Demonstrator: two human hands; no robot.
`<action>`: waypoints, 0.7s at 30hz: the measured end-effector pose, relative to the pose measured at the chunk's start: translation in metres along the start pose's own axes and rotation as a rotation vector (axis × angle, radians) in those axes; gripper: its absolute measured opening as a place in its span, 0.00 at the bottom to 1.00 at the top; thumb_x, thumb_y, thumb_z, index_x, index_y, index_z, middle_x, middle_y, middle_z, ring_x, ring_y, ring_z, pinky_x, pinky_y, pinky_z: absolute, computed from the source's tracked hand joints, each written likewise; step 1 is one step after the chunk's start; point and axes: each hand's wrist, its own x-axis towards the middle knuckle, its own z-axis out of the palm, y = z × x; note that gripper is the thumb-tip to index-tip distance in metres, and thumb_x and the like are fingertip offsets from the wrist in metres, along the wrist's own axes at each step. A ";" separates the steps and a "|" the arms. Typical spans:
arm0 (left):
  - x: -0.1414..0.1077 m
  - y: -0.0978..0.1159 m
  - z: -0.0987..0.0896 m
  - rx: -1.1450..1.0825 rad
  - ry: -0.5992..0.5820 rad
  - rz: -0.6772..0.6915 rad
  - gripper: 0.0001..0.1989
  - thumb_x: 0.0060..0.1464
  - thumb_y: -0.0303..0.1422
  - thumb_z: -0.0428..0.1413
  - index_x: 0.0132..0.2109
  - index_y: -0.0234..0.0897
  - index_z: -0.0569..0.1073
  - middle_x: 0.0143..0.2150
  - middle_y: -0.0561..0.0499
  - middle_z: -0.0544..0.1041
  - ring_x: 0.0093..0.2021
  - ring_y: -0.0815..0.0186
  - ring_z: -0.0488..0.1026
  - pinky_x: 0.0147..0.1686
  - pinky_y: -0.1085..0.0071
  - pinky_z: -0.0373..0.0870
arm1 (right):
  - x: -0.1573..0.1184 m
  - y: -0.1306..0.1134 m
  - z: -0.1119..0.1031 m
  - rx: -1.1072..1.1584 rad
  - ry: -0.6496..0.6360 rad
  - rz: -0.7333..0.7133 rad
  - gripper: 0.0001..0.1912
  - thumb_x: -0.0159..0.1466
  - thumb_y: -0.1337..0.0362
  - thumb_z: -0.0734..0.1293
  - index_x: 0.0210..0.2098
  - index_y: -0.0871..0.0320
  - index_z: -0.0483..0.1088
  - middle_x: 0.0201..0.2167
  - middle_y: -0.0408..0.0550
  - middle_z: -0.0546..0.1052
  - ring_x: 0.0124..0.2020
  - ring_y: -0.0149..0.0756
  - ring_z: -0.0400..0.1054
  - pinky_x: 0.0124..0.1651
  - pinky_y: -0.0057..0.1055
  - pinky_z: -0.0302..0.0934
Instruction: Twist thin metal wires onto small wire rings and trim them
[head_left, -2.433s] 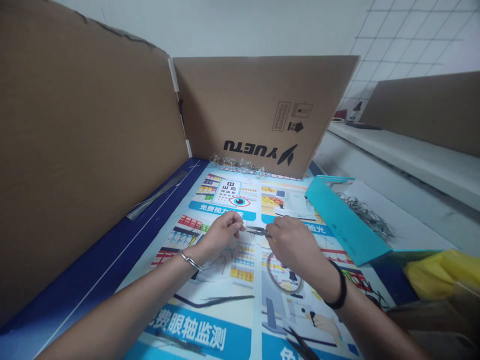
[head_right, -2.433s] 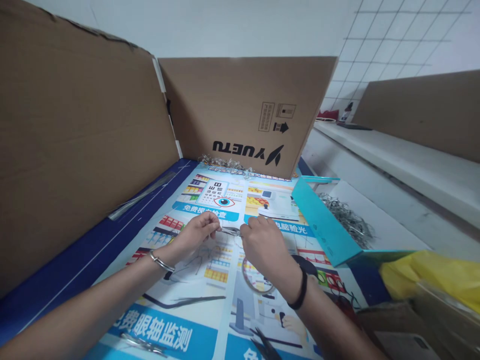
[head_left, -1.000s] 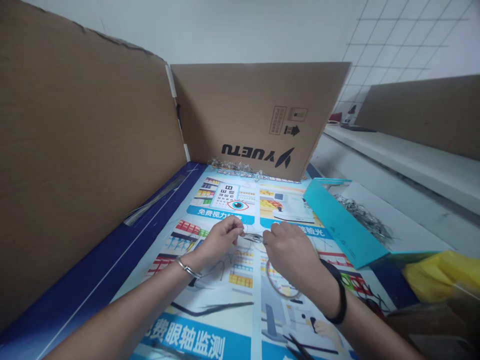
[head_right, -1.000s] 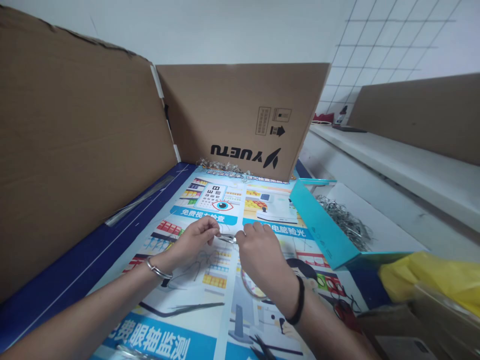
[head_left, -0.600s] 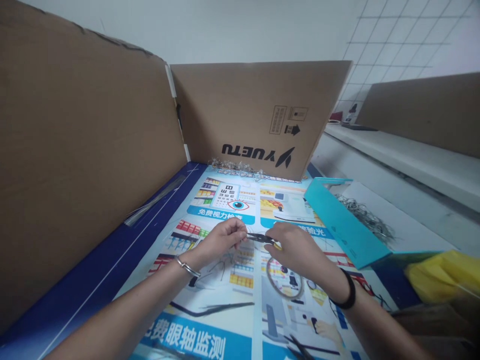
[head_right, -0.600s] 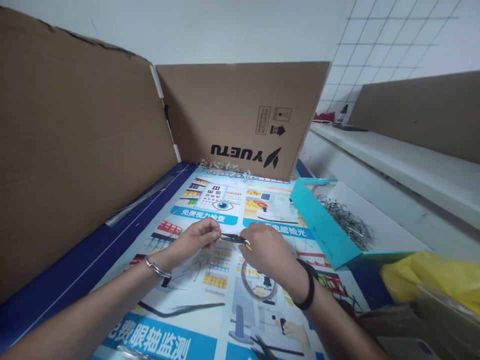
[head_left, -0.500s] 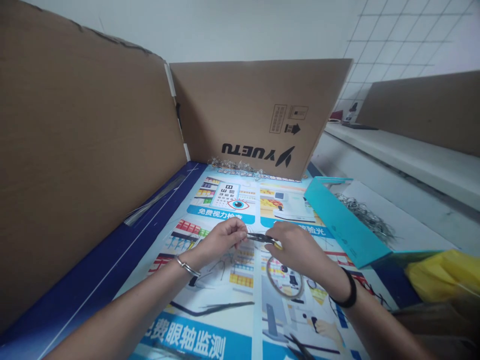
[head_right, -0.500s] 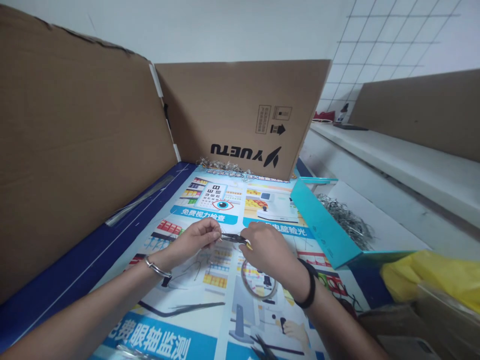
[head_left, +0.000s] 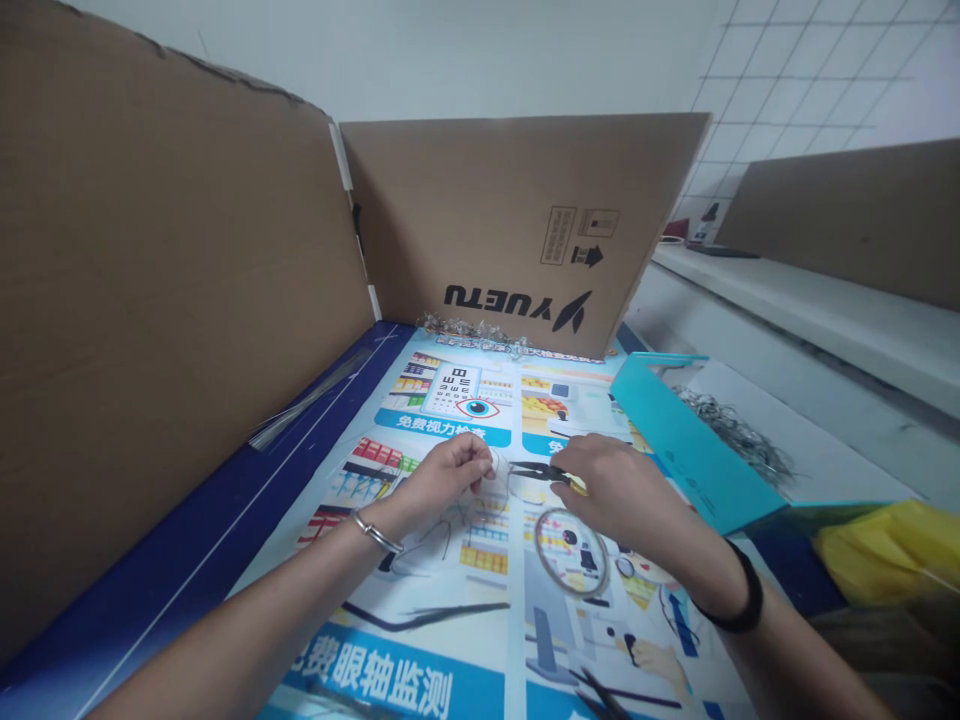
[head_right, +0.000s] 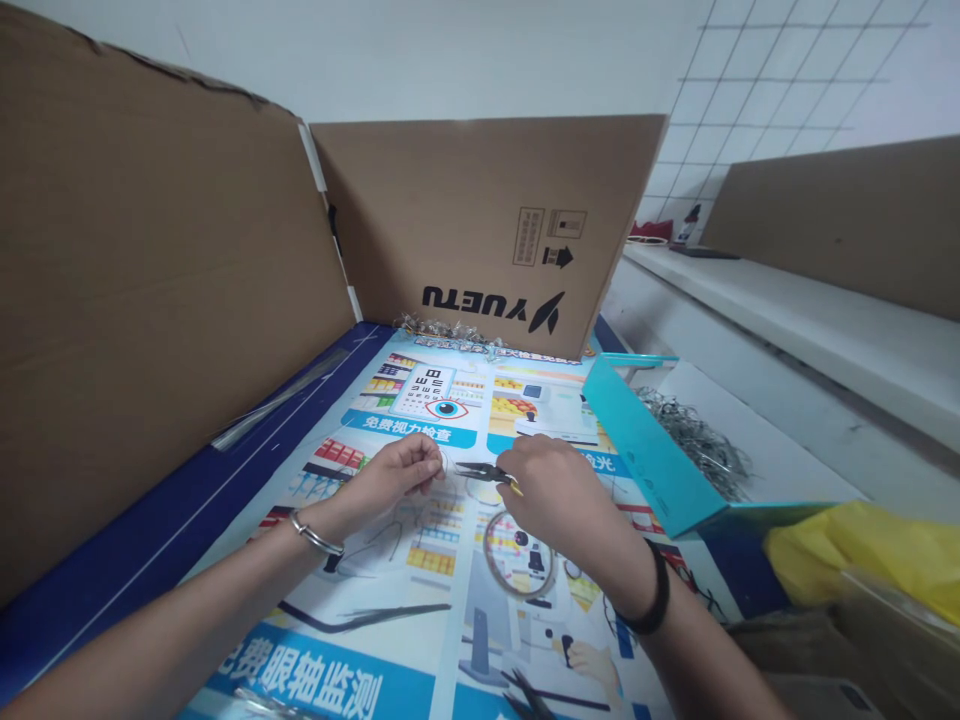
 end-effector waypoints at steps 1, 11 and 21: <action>0.000 -0.002 0.000 0.006 0.020 0.004 0.06 0.52 0.33 0.53 0.32 0.35 0.65 0.29 0.54 0.71 0.24 0.75 0.64 0.26 0.76 0.58 | -0.001 -0.002 0.000 -0.005 -0.001 -0.018 0.06 0.59 0.63 0.63 0.31 0.55 0.72 0.29 0.45 0.73 0.34 0.36 0.66 0.34 0.30 0.50; -0.004 0.004 0.011 0.062 0.120 -0.029 0.05 0.53 0.32 0.53 0.31 0.36 0.66 0.27 0.56 0.71 0.23 0.74 0.63 0.26 0.76 0.58 | 0.004 -0.023 0.022 -0.234 0.147 -0.071 0.06 0.59 0.71 0.62 0.27 0.57 0.69 0.26 0.48 0.71 0.32 0.40 0.61 0.34 0.36 0.43; -0.005 0.005 0.012 0.046 0.118 -0.029 0.04 0.52 0.30 0.52 0.31 0.36 0.65 0.23 0.57 0.68 0.22 0.74 0.61 0.25 0.76 0.56 | 0.002 -0.029 0.024 -0.257 0.185 -0.081 0.06 0.58 0.74 0.63 0.27 0.57 0.68 0.26 0.48 0.70 0.31 0.40 0.59 0.32 0.35 0.41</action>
